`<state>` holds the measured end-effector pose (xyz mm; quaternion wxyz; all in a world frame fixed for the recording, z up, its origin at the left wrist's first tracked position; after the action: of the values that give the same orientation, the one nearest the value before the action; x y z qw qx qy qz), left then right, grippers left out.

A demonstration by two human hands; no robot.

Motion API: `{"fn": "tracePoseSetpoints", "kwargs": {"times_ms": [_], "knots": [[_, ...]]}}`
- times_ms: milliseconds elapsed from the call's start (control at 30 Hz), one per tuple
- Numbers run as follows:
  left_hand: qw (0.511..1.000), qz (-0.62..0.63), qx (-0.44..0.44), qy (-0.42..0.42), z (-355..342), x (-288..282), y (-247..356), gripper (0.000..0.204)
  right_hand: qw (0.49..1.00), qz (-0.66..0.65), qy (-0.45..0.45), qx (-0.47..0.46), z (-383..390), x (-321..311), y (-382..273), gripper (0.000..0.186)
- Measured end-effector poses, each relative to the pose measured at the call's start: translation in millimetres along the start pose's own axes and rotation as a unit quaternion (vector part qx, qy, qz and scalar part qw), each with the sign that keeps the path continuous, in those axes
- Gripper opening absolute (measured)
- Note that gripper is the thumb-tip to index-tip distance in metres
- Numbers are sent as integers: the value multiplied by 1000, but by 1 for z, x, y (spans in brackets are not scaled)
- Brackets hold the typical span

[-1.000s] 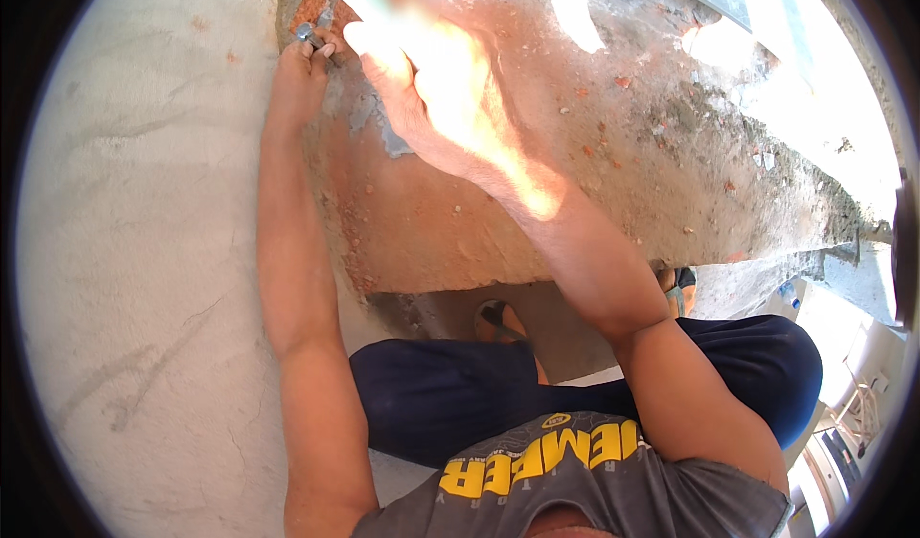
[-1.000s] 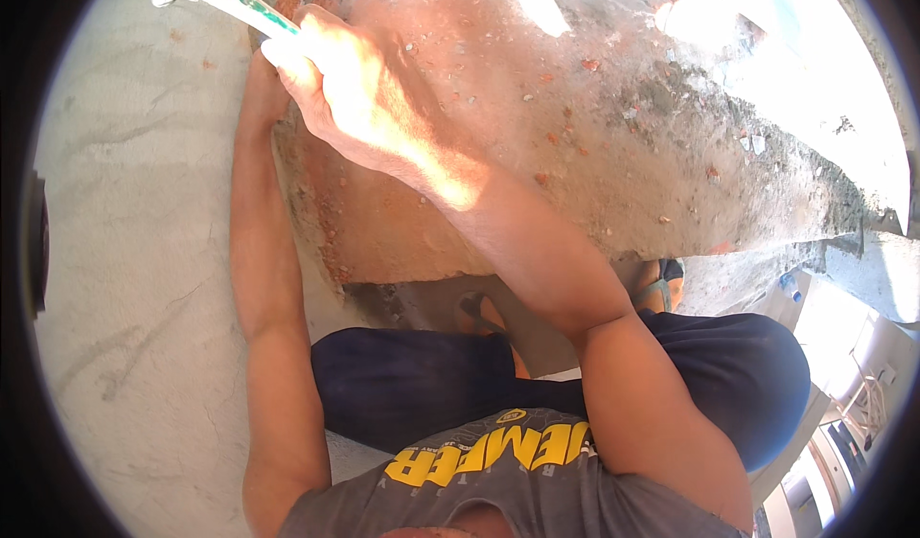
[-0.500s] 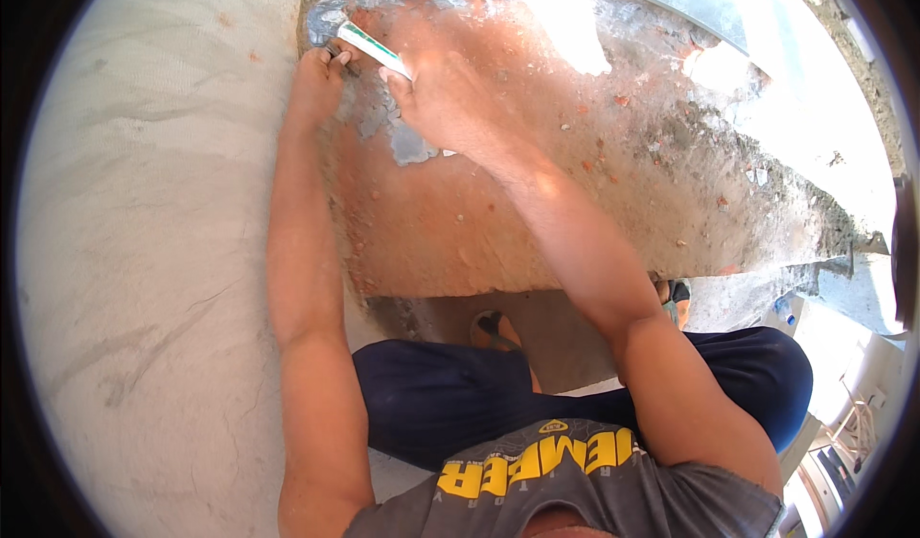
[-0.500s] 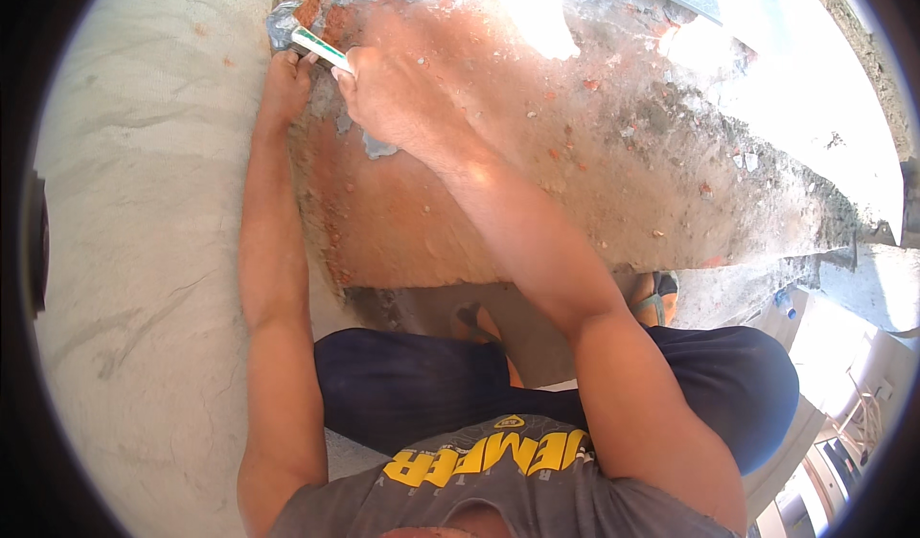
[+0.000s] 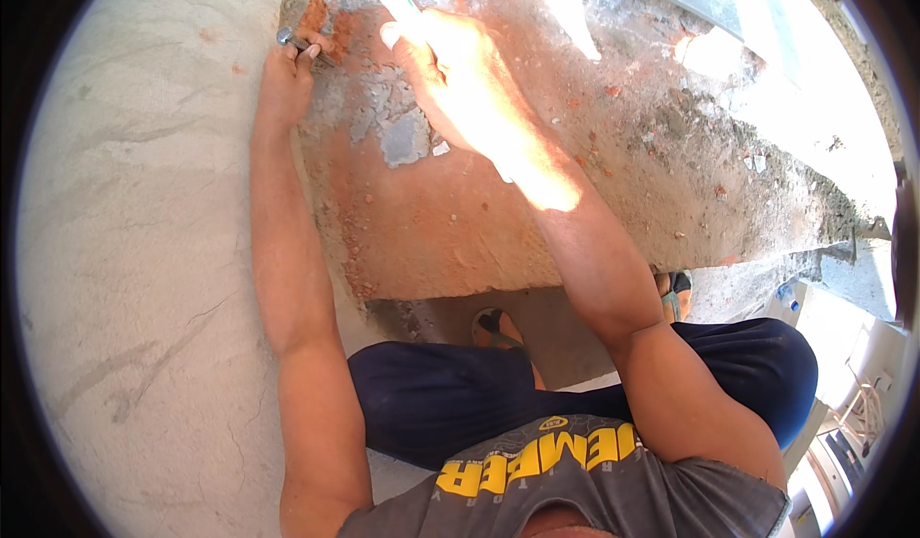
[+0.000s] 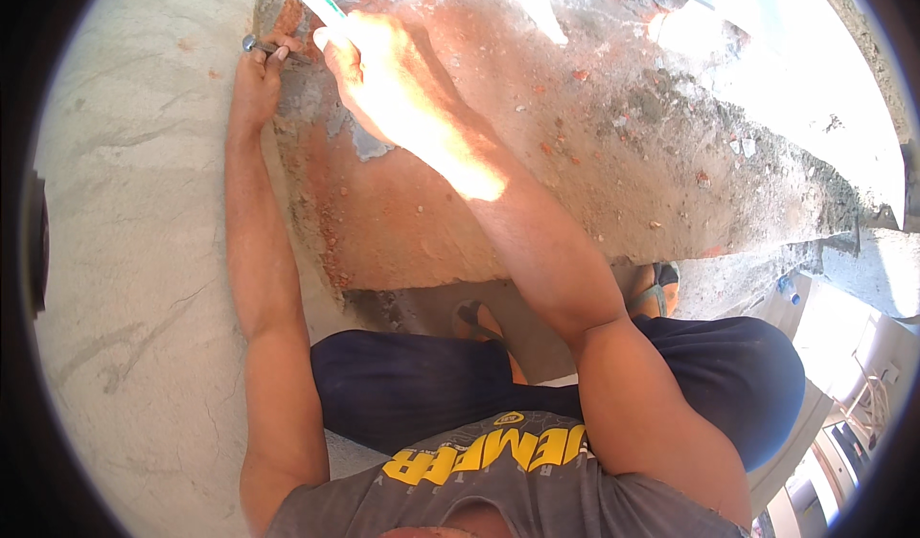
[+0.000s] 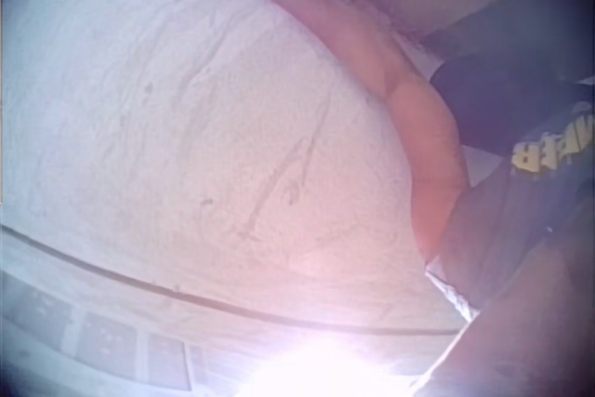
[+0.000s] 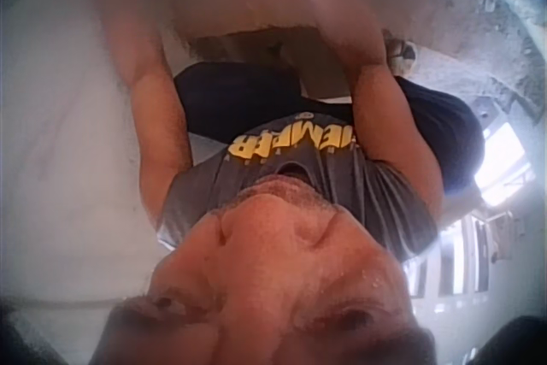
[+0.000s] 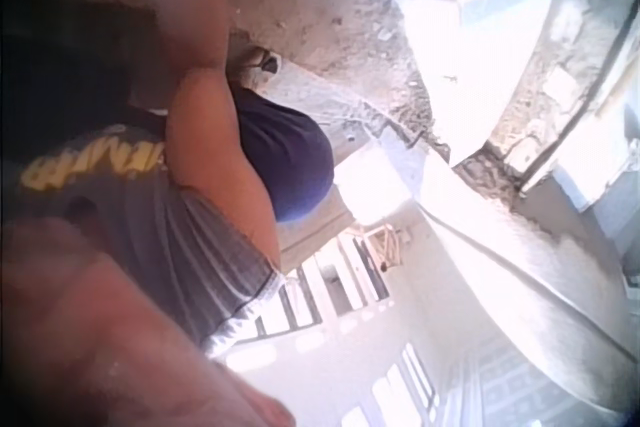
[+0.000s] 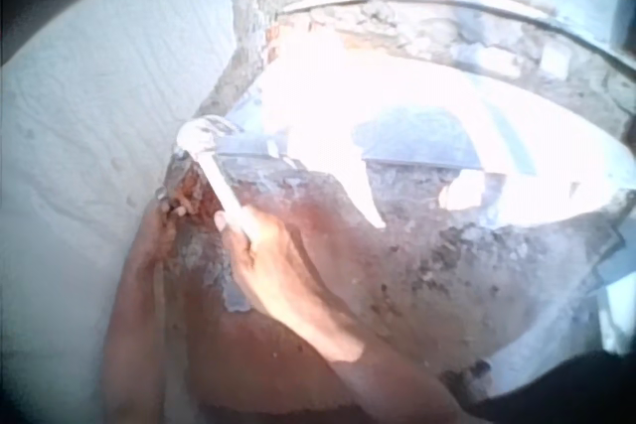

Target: The person uses a hammer and a metal pin to chip away loose material and old finish from a concrete staircase step.

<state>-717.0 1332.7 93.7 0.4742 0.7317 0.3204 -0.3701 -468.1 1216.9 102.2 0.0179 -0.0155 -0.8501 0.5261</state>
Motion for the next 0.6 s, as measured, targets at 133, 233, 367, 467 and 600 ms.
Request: {"fn": "tracePoseSetpoints", "kwargs": {"times_ms": [133,233,367,467,600], "knots": [[999,-17,24,-20,-3,7,16,15,1000,-22,-17,-8,0,12,8,29],[998,-46,30,-40,-3,12,28,16,994,17,-71,77,5,26,30,33],[1000,9,2,-9,2,18,-12,16,977,68,-132,153,11,28,30,35],[999,37,39,2,-2,21,-9,14,992,28,-70,99,11,15,24,34],[999,48,-2,-16,2,25,-9,13,992,33,-53,105,6,15,34,34]]}}
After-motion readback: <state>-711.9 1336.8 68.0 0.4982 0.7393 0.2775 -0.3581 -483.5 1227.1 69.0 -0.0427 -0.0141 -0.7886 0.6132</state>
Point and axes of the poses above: each hand's wrist, its own z-axis away from the middle knuckle, its own x-axis out of the palm, y = z × x, the point moved 8 cm from there along -z, towards the middle knuckle, and after that the axes turned 5 degrees about -z, right-handed, at the moved point
